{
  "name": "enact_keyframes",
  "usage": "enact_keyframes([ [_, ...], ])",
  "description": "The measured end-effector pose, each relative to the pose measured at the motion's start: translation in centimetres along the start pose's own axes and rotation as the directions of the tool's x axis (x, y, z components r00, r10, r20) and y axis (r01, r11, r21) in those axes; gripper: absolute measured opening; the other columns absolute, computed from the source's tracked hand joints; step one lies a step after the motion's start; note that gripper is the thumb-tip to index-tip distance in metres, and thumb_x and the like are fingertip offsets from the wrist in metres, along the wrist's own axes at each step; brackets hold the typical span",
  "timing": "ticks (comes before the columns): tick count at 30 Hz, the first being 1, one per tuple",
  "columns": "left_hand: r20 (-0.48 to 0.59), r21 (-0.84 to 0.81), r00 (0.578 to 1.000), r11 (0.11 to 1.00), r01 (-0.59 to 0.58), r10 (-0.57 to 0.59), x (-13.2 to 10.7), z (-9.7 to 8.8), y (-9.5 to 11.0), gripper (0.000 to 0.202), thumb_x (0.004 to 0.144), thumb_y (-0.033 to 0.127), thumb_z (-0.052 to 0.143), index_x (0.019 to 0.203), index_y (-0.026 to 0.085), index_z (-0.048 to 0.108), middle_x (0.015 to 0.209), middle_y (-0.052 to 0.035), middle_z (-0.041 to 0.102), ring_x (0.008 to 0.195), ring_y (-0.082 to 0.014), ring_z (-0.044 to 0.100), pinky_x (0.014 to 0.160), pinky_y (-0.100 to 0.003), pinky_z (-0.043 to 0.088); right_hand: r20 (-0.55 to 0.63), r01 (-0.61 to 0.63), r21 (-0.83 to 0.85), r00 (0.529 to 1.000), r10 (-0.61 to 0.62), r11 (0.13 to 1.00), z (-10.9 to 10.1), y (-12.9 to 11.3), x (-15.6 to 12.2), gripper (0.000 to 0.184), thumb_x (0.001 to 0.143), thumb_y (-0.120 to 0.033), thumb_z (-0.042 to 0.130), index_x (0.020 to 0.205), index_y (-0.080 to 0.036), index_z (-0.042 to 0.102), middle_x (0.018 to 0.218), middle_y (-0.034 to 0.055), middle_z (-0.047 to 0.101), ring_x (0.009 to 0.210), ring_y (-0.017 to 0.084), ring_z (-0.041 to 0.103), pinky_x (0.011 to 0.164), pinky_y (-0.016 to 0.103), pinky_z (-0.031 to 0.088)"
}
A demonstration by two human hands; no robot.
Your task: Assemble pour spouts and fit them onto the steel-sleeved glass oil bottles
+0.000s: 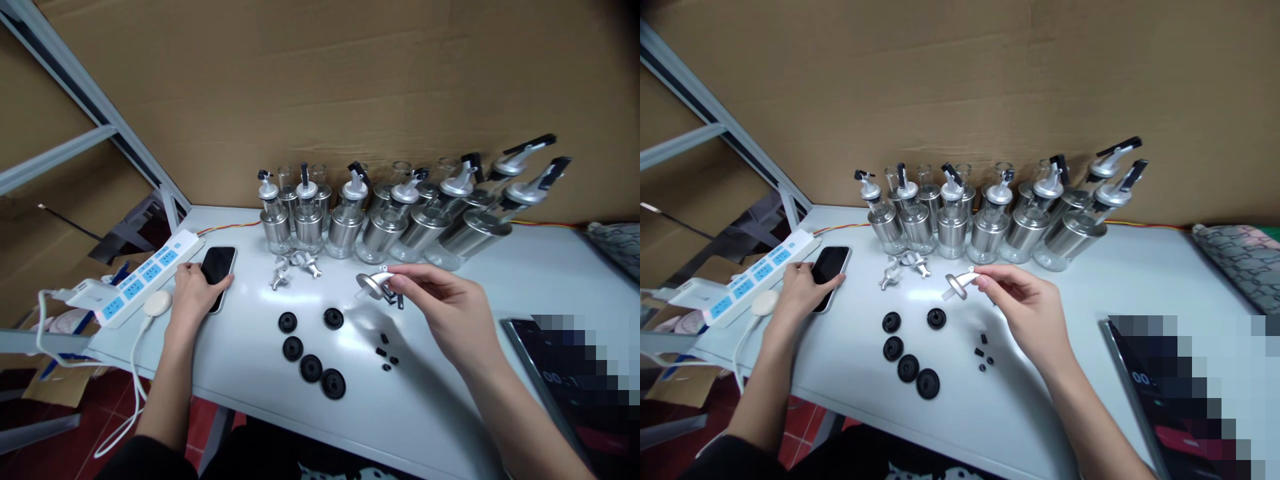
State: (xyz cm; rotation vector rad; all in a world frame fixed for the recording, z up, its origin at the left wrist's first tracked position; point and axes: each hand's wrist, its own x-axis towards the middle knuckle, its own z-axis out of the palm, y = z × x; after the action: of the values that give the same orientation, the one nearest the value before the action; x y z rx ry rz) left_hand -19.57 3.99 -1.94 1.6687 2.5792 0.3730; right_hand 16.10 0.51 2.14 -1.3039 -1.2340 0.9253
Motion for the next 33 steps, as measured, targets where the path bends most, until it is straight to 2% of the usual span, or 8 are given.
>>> enact_keyframes([
  [4, -0.285, -0.178, 0.912, 0.918, -0.354, 0.296, -3.3, -1.2, 3.9, 0.053, 0.078, 0.040, 0.064, 0.122, 0.014, 0.048, 0.119, -0.0153, 0.046, 0.120, -0.0339, 0.045, 0.103, -0.051, 0.039, 0.045, 0.016, -0.014, 0.999, -0.015, 1.000, 0.2, 0.2, 0.0, 0.013, 0.069, -0.034, 0.074, 0.078, -0.024, 0.075, 0.074, 0.0022, 0.073, 0.069, 0.017, 0.067, 0.063, 0.027, 0.054],
  [7, -0.186, -0.463, 0.702, 0.568, -0.680, 0.688, -6.4, -2.0, 8.2, 0.036, 0.088, 0.034, 0.057, 0.121, 0.022, 0.047, 0.117, -0.0089, 0.054, 0.109, -0.0230, 0.054, 0.095, -0.041, 0.048, 0.095, 0.037, -0.029, 0.995, -0.034, 0.999, 0.3, 0.4, -0.1, 0.016, 0.070, -0.036, 0.074, 0.078, -0.023, 0.075, 0.075, 0.0034, 0.073, 0.071, 0.019, 0.067, 0.065, 0.029, 0.055],
  [9, -0.210, -0.562, 0.519, 0.332, -0.757, 0.828, -7.7, -2.1, 10.8, 0.036, 0.089, 0.035, 0.057, 0.120, 0.021, 0.046, 0.115, -0.0093, 0.057, 0.109, -0.0219, 0.056, 0.094, -0.039, 0.048, 0.121, 0.050, -0.032, 0.992, -0.046, 0.998, 0.3, 0.5, -0.1, 0.017, 0.071, -0.037, 0.074, 0.078, -0.023, 0.075, 0.077, 0.0041, 0.073, 0.072, 0.020, 0.067, 0.066, 0.031, 0.055],
  [11, -0.218, -0.659, 0.424, 0.188, -0.728, 0.879, -8.4, -1.7, 12.5, 0.031, 0.090, 0.032, 0.056, 0.117, 0.018, 0.049, 0.111, -0.0087, 0.060, 0.104, -0.0193, 0.058, 0.091, -0.034, 0.050, 0.141, 0.057, -0.029, 0.989, -0.053, 0.998, 0.3, 0.5, -0.2, 0.017, 0.071, -0.038, 0.074, 0.079, -0.023, 0.075, 0.079, 0.0044, 0.073, 0.074, 0.021, 0.067, 0.067, 0.033, 0.054],
  [13, -0.241, -0.727, 0.424, 0.126, -0.675, 0.873, -8.5, -1.0, 13.4, 0.023, 0.092, 0.028, 0.054, 0.112, 0.017, 0.052, 0.105, -0.0076, 0.063, 0.098, -0.0174, 0.060, 0.086, -0.031, 0.051, 0.153, 0.059, -0.020, 0.987, -0.055, 0.998, 0.5, 0.6, -0.3, 0.016, 0.072, -0.038, 0.074, 0.078, -0.023, 0.075, 0.079, 0.0047, 0.073, 0.075, 0.021, 0.067, 0.068, 0.034, 0.054],
  [19, -0.295, -0.795, 0.540, 0.111, -0.597, 0.788, -8.7, 0.6, 12.9, 0.013, 0.091, 0.024, 0.055, 0.101, 0.017, 0.060, 0.089, -0.0055, 0.065, 0.081, -0.0146, 0.062, 0.072, -0.026, 0.053, 0.146, -0.029, 0.087, 0.989, 0.016, 0.996, 1.5, 0.9, -0.7, 0.018, 0.067, -0.036, 0.078, 0.072, -0.020, 0.070, 0.069, 0.0027, 0.069, 0.066, 0.018, 0.065, 0.063, 0.028, 0.053],
  [24, -0.410, -0.728, 0.490, 0.048, -0.684, 0.769, -9.0, 0.9, 12.2, 0.012, 0.092, 0.016, 0.050, 0.101, 0.016, 0.057, 0.090, -0.0068, 0.065, 0.086, -0.0148, 0.063, 0.076, -0.027, 0.055, 0.256, -0.173, 0.167, 0.958, 0.127, 0.971, 1.7, 1.4, -0.7, 0.018, 0.073, -0.039, 0.075, 0.078, -0.022, 0.074, 0.073, 0.0029, 0.070, 0.070, 0.016, 0.065, 0.068, 0.027, 0.051],
  [33, -0.481, -0.691, 0.449, -0.010, -0.723, 0.753, -9.4, 1.5, 12.1, 0.016, 0.091, 0.008, 0.046, 0.101, 0.017, 0.055, 0.091, -0.0066, 0.065, 0.087, -0.0132, 0.065, 0.073, -0.023, 0.056, 0.648, -0.609, 0.416, 0.720, 0.249, 0.675, 2.2, 1.2, -1.2, 0.031, 0.078, -0.046, 0.070, 0.096, -0.021, 0.074, 0.074, 0.0032, 0.061, 0.066, 0.013, 0.054, 0.066, 0.027, 0.047],
])
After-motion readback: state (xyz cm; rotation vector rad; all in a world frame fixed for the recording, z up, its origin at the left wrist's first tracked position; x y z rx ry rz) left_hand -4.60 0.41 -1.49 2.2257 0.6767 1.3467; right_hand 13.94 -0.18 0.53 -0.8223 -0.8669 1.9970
